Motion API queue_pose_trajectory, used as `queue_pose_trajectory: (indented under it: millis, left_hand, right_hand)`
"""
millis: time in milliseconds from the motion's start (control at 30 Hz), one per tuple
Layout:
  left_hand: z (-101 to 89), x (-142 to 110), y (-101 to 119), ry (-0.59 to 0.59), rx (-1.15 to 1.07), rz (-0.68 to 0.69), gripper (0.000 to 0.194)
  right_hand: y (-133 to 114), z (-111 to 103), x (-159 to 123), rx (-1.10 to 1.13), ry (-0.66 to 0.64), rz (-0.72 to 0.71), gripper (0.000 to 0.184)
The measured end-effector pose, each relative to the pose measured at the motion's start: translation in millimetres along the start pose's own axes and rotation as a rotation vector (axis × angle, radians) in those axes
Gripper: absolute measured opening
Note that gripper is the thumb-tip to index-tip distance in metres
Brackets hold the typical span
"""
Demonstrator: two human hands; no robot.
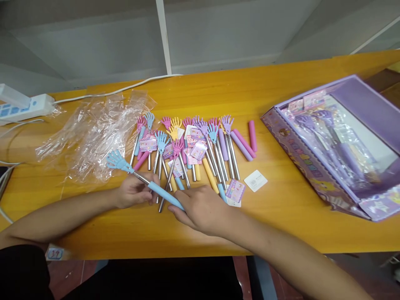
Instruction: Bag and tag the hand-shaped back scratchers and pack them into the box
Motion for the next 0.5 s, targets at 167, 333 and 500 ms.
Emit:
queue_pose_trajectory:
  millis: [167,333,500]
  left_hand:
    - [-1.9,-5.8,3.4,0.056,0.000,0.107,0.021]
    - [-15.1,-5.2,8.8,0.208,-0.042,0.128,0.042]
    - [-1.6,1.5,24.1,0.098,0.104,0.118,0.034]
  right_hand:
    - [-4.5,6.2,-1.8,0.023,-0.012,-0.009,0.038]
    - [-1.2,4.1,-1.2,0.030,-0.011,-0.020,0.038]
    - [-3.9,6.5,-3.2,0.013,0.042,-0.042,0.040]
Point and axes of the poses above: each hand's wrist, its own x-axis towards the middle knuckle, its own z-axis out of the palm, y = z × x, the point moved 9 cm from there along x, towards the middle knuckle, and after that the axes turned 6 degrees about y, right-handed, at the moved point
